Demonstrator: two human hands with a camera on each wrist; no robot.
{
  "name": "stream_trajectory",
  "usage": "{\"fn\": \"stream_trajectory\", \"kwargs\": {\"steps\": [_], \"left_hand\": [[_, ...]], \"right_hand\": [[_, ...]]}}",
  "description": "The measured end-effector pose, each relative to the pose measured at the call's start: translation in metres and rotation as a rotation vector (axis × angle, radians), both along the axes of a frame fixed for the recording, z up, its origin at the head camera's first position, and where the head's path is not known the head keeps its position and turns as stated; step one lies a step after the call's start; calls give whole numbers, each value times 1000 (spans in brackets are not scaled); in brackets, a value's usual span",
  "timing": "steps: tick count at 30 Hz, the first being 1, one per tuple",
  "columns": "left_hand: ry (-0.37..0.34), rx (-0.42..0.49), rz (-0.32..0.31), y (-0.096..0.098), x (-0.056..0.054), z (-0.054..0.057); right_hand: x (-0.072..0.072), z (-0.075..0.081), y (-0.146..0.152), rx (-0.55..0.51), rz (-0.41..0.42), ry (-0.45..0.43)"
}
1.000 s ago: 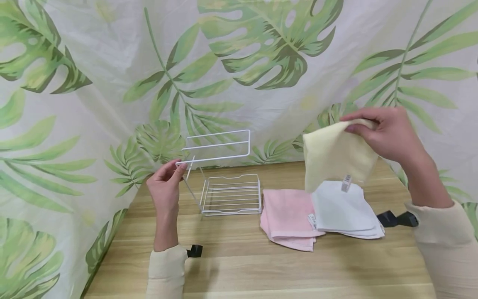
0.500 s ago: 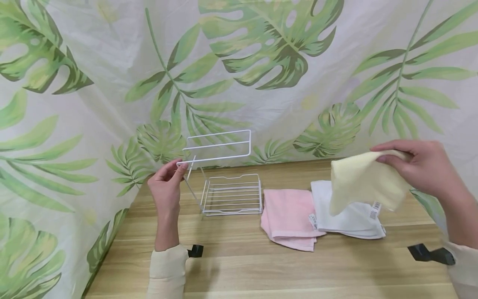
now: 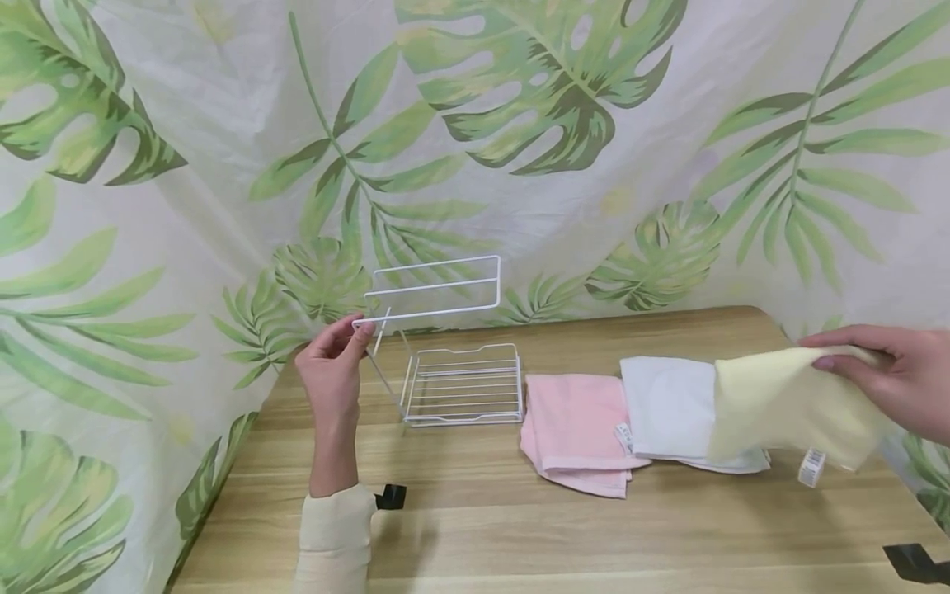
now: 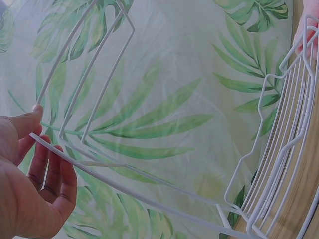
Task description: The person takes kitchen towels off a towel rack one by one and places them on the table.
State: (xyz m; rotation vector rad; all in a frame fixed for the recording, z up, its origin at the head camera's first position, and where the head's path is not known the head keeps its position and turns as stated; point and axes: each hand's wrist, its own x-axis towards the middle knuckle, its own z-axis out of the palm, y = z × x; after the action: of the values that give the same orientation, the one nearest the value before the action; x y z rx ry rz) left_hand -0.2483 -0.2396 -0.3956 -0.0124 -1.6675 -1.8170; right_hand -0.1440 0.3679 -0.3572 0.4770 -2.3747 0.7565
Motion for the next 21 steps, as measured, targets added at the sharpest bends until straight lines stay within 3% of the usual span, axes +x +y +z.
{"fn": "stream_trajectory", "kwargs": {"steps": [4,7,12,17,21], "left_hand": [[6,-1,0,1,0,0],[3,3,-3,0,0,1],[-3,8,-11,1,1,2],[-2,13,-7,1,0,2],[-1,19,-4,1,0,2]], "right_hand": [[5,-19,18,-161,94,-36],[7,-30,32,-251,90,-94],[14,-45,52,-285,35,-164],[21,-52,57,-320,60,-198],[24,-60,66,-360,56,-274]]}}
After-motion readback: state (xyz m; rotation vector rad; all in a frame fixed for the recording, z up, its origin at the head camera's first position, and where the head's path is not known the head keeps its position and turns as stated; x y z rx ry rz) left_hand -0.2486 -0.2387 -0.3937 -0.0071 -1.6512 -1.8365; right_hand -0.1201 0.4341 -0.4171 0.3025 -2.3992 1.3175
